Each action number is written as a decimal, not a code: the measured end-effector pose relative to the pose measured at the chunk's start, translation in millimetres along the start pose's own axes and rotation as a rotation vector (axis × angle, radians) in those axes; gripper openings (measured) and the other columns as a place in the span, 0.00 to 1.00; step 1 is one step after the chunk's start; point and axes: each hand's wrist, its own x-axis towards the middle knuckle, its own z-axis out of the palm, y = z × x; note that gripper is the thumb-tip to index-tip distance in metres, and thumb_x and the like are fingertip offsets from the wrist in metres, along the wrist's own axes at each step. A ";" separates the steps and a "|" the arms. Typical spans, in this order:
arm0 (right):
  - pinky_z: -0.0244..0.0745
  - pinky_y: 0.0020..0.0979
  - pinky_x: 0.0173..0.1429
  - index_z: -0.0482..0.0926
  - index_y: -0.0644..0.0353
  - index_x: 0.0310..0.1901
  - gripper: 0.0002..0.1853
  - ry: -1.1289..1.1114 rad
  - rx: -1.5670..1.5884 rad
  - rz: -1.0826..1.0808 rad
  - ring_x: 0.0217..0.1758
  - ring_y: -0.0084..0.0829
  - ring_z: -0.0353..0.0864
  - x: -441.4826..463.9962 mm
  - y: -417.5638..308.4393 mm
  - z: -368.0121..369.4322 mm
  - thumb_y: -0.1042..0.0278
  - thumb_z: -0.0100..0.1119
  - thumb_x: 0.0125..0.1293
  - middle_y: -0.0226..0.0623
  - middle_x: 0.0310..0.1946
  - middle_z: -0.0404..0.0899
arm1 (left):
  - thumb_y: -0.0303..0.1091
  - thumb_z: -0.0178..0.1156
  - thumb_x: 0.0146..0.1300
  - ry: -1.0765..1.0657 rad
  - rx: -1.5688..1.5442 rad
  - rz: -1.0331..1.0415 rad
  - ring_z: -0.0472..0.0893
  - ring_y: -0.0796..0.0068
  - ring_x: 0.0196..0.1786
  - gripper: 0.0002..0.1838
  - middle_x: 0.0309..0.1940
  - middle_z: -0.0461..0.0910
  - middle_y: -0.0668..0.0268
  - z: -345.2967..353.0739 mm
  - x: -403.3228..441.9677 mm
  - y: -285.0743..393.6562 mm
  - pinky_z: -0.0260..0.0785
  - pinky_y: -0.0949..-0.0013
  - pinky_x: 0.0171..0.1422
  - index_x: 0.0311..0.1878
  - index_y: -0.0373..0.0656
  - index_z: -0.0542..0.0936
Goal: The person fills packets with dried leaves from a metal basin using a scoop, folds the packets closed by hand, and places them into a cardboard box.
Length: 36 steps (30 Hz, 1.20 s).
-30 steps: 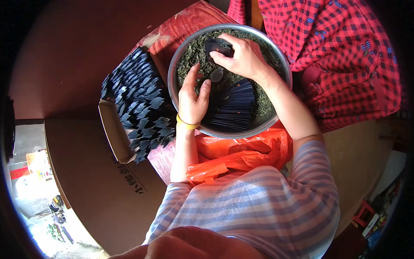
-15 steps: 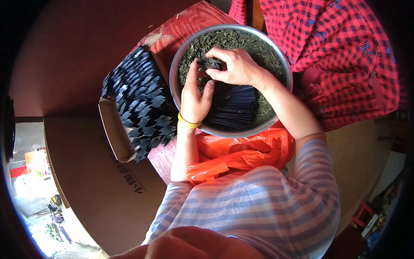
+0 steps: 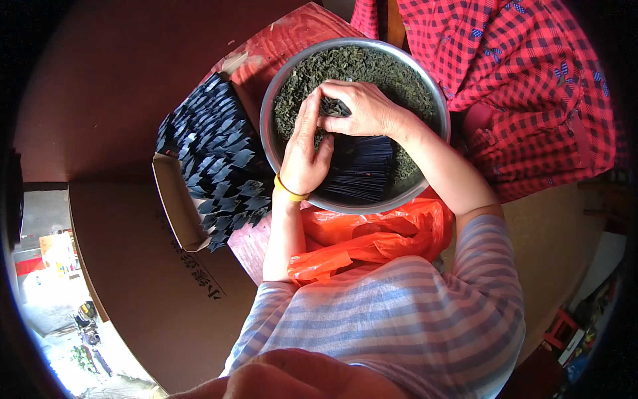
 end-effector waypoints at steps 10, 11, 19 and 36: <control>0.79 0.41 0.46 0.76 0.59 0.46 0.17 0.075 0.080 0.084 0.44 0.47 0.84 0.3 -1.5 3.3 0.59 0.66 0.61 0.41 0.40 0.83 | 0.15 0.56 0.59 0.074 -0.041 -0.027 0.74 0.55 0.66 0.41 0.70 0.65 0.47 3.9 -0.5 -6.1 0.68 0.63 0.68 0.76 0.36 0.55; 0.79 0.41 0.45 0.76 0.58 0.45 0.16 0.067 0.107 0.120 0.43 0.47 0.85 0.2 -2.3 1.8 0.59 0.66 0.61 0.40 0.38 0.84 | 0.16 0.56 0.59 0.082 -0.055 -0.038 0.77 0.57 0.64 0.40 0.68 0.67 0.47 4.1 -0.5 -6.3 0.70 0.63 0.66 0.76 0.36 0.55; 0.80 0.39 0.46 0.78 0.56 0.43 0.15 0.277 0.191 0.141 0.40 0.42 0.87 2.7 -12.8 -6.2 0.54 0.65 0.63 0.41 0.34 0.85 | 0.26 0.59 0.62 -0.006 0.055 -0.120 0.78 0.48 0.61 0.37 0.63 0.71 0.41 2.7 -2.5 -5.3 0.71 0.58 0.64 0.74 0.35 0.59; 0.81 0.41 0.44 0.77 0.55 0.51 0.20 0.042 0.104 0.157 0.39 0.46 0.86 1.5 -6.0 7.4 0.56 0.65 0.60 0.42 0.35 0.86 | 0.22 0.58 0.61 0.148 0.079 0.018 0.79 0.48 0.57 0.36 0.61 0.73 0.43 5.0 1.0 -21.4 0.72 0.57 0.63 0.74 0.33 0.58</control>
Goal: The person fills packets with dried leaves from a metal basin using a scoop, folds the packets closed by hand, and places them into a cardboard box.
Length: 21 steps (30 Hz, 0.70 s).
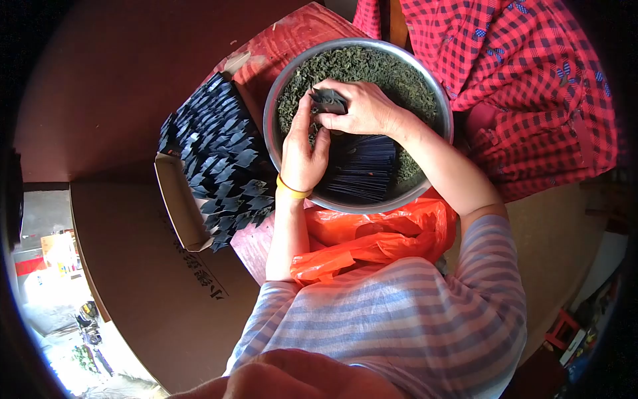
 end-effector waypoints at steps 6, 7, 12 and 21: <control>0.80 0.36 0.48 0.78 0.56 0.51 0.18 0.169 0.066 -0.039 0.41 0.38 0.87 0.8 -7.6 -3.7 0.63 0.67 0.59 0.38 0.37 0.85 | 0.18 0.57 0.62 0.000 -0.048 -0.086 0.82 0.60 0.52 0.38 0.60 0.76 0.46 -3.9 -0.1 13.4 0.74 0.63 0.59 0.75 0.35 0.56; 0.79 0.33 0.50 0.78 0.58 0.51 0.18 0.205 0.129 -0.019 0.43 0.34 0.87 0.1 -9.9 -5.1 0.66 0.67 0.59 0.37 0.38 0.85 | 0.19 0.57 0.61 -0.013 -0.094 -0.159 0.82 0.59 0.53 0.38 0.61 0.75 0.46 -3.6 -0.6 15.4 0.74 0.63 0.59 0.75 0.35 0.56; 0.78 0.30 0.49 0.78 0.59 0.50 0.17 0.215 -0.081 0.031 0.41 0.29 0.85 5.2 5.0 -3.0 0.69 0.67 0.60 0.35 0.38 0.84 | 0.20 0.58 0.61 0.011 -0.030 -0.094 0.82 0.58 0.54 0.38 0.64 0.72 0.46 -1.2 -1.2 8.6 0.74 0.62 0.59 0.75 0.35 0.56; 0.79 0.29 0.48 0.79 0.58 0.47 0.15 0.310 0.247 0.022 0.40 0.25 0.84 8.1 6.4 -3.6 0.65 0.68 0.60 0.35 0.36 0.85 | 0.27 0.60 0.61 -0.036 -0.003 -0.103 0.74 0.45 0.65 0.36 0.64 0.70 0.41 -3.1 -0.3 11.0 0.66 0.57 0.69 0.72 0.32 0.60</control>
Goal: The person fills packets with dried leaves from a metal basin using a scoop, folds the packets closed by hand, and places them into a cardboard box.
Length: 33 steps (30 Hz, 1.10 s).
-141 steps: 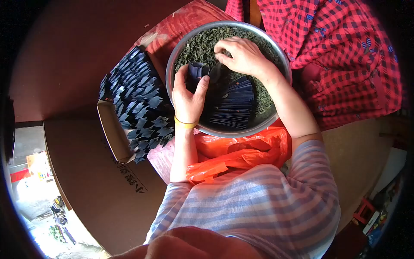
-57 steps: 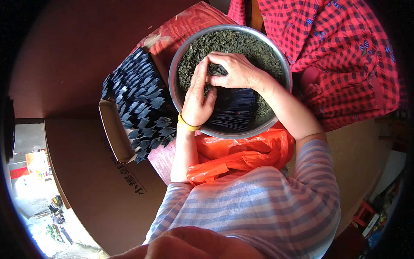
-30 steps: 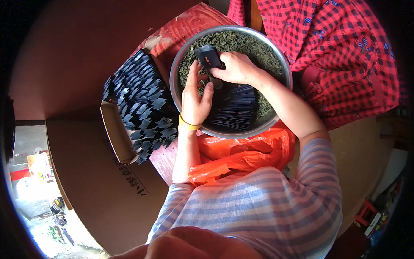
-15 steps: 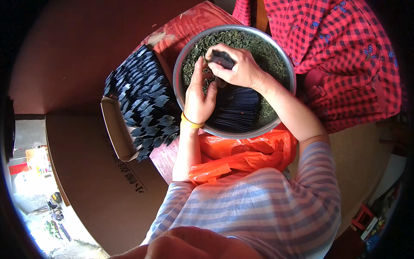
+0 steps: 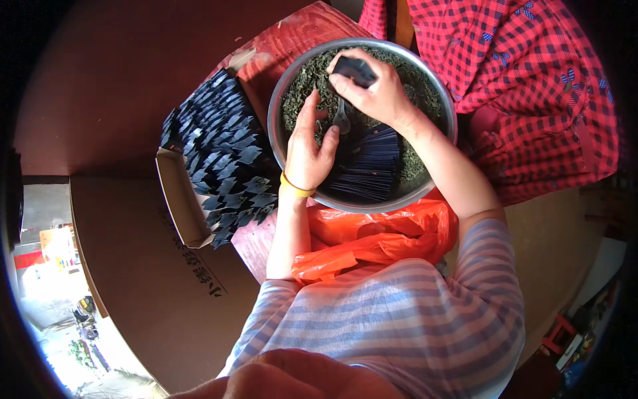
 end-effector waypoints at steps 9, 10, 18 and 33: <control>0.77 0.25 0.49 0.80 0.62 0.49 0.12 -0.034 0.004 0.065 0.42 0.19 0.80 8.2 -2.6 -7.5 0.73 0.64 0.65 0.29 0.39 0.84 | 0.28 0.60 0.62 -0.041 -0.021 -0.041 0.72 0.44 0.66 0.32 0.63 0.71 0.41 -0.7 0.9 2.1 0.65 0.57 0.71 0.69 0.31 0.64; 0.76 0.26 0.50 0.81 0.64 0.48 0.10 0.039 0.126 0.008 0.43 0.20 0.80 9.1 -6.4 -6.1 0.73 0.62 0.66 0.29 0.39 0.83 | 0.28 0.60 0.62 -0.040 -0.017 -0.043 0.72 0.44 0.66 0.32 0.63 0.71 0.41 -0.8 -0.5 1.8 0.65 0.57 0.71 0.69 0.31 0.65; 0.77 0.24 0.44 0.81 0.61 0.49 0.15 -0.094 -0.047 0.101 0.39 0.18 0.80 -5.4 43.0 9.0 0.65 0.68 0.63 0.28 0.36 0.84 | 0.29 0.60 0.62 -0.018 -0.040 -0.018 0.73 0.44 0.65 0.32 0.62 0.72 0.40 0.7 0.0 -0.8 0.66 0.58 0.70 0.69 0.31 0.65; 0.76 0.26 0.51 0.80 0.64 0.51 0.13 0.007 0.100 0.158 0.44 0.18 0.79 5.1 -9.7 3.1 0.72 0.65 0.66 0.27 0.43 0.83 | 0.29 0.60 0.61 0.000 -0.051 -0.057 0.73 0.43 0.65 0.33 0.63 0.71 0.39 1.5 -1.4 -1.2 0.66 0.56 0.70 0.70 0.30 0.63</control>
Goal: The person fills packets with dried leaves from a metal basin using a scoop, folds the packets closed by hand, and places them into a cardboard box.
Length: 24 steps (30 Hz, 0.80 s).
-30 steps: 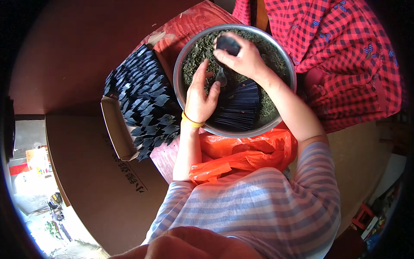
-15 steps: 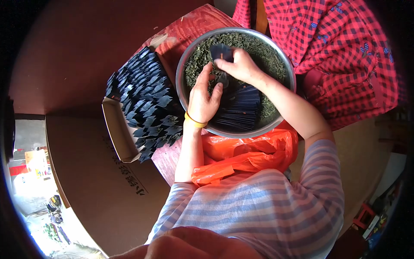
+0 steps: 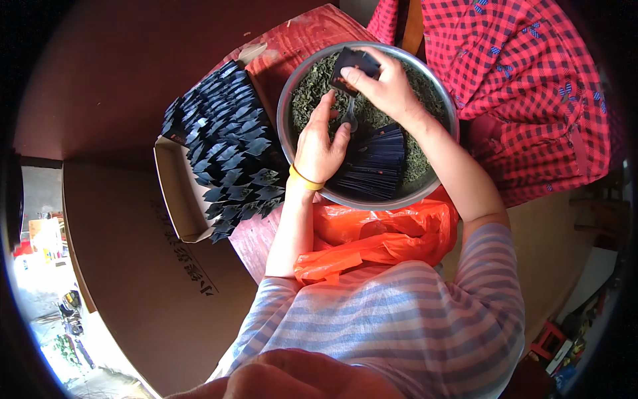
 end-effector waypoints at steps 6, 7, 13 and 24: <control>0.78 0.24 0.45 0.82 0.64 0.48 0.12 -0.117 -0.151 -0.130 0.38 0.18 0.81 -7.5 41.2 6.3 0.70 0.66 0.65 0.30 0.38 0.85 | 0.29 0.60 0.62 -0.008 -0.010 -0.010 0.73 0.43 0.65 0.33 0.63 0.71 0.39 -1.1 0.9 0.8 0.65 0.55 0.70 0.69 0.30 0.63; 0.77 0.25 0.46 0.82 0.64 0.47 0.11 -0.102 -0.135 -0.123 0.39 0.18 0.80 -4.7 26.3 0.4 0.70 0.66 0.65 0.29 0.38 0.85 | 0.29 0.60 0.62 -0.005 -0.007 -0.012 0.73 0.43 0.65 0.33 0.62 0.71 0.39 -0.9 0.1 0.7 0.65 0.55 0.70 0.69 0.30 0.63; 0.78 0.27 0.44 0.83 0.61 0.44 0.10 -0.076 -0.121 -0.018 0.36 0.19 0.80 -6.1 36.6 -2.7 0.67 0.68 0.63 0.27 0.34 0.85 | 0.29 0.60 0.62 -0.004 -0.009 0.020 0.73 0.43 0.65 0.32 0.62 0.72 0.39 0.5 1.5 -0.6 0.65 0.56 0.70 0.69 0.29 0.64; 0.79 0.32 0.45 0.84 0.59 0.42 0.11 -0.130 -0.365 -0.064 0.37 0.30 0.86 -9.3 44.5 -11.3 0.62 0.67 0.63 0.34 0.33 0.87 | 0.28 0.60 0.61 -0.025 -0.001 0.015 0.73 0.43 0.65 0.31 0.61 0.73 0.38 0.8 2.0 0.3 0.66 0.56 0.70 0.68 0.30 0.65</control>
